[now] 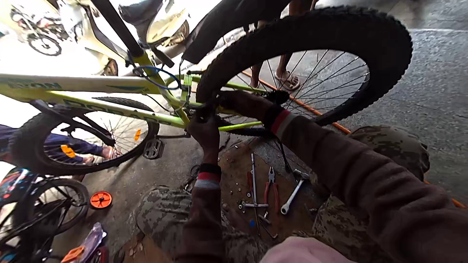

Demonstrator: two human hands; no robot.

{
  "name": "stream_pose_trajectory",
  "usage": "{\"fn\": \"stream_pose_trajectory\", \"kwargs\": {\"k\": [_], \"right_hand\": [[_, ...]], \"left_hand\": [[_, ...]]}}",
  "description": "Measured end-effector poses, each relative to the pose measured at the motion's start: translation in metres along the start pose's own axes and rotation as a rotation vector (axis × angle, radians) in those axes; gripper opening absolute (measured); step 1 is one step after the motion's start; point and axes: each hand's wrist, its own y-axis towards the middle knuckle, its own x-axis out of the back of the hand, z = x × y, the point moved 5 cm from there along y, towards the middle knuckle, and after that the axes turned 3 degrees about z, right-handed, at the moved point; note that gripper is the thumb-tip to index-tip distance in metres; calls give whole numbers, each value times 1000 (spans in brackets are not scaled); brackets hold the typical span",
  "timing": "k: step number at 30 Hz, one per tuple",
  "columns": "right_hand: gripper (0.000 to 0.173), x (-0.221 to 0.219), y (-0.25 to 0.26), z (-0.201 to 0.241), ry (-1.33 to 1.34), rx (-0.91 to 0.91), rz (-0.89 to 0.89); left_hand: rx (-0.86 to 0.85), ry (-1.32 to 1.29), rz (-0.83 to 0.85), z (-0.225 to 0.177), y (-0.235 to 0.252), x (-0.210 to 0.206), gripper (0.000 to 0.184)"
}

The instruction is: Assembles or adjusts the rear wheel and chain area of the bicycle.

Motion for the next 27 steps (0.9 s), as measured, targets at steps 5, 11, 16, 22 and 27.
{"fn": "stream_pose_trajectory", "kwargs": {"k": [5, 11, 16, 22, 27], "right_hand": [[27, -2, 4, 2, -30, 0, 23], [28, -5, 4, 7, -53, 2, 4], [29, -2, 8, 8, -144, 29, -11], [31, -2, 14, 5, -64, 6, 2], [31, -9, 6, 6, -22, -35, -34]], "left_hand": [[28, 6, -48, -6, -1, -4, 15], [54, 157, -72, -14, -1, -8, 18], [37, 110, -37, -8, 4, -10, 15], [74, -3, -43, 1, 11, -2, 14], [257, 102, 121, -39, -12, 12, 25]]}}
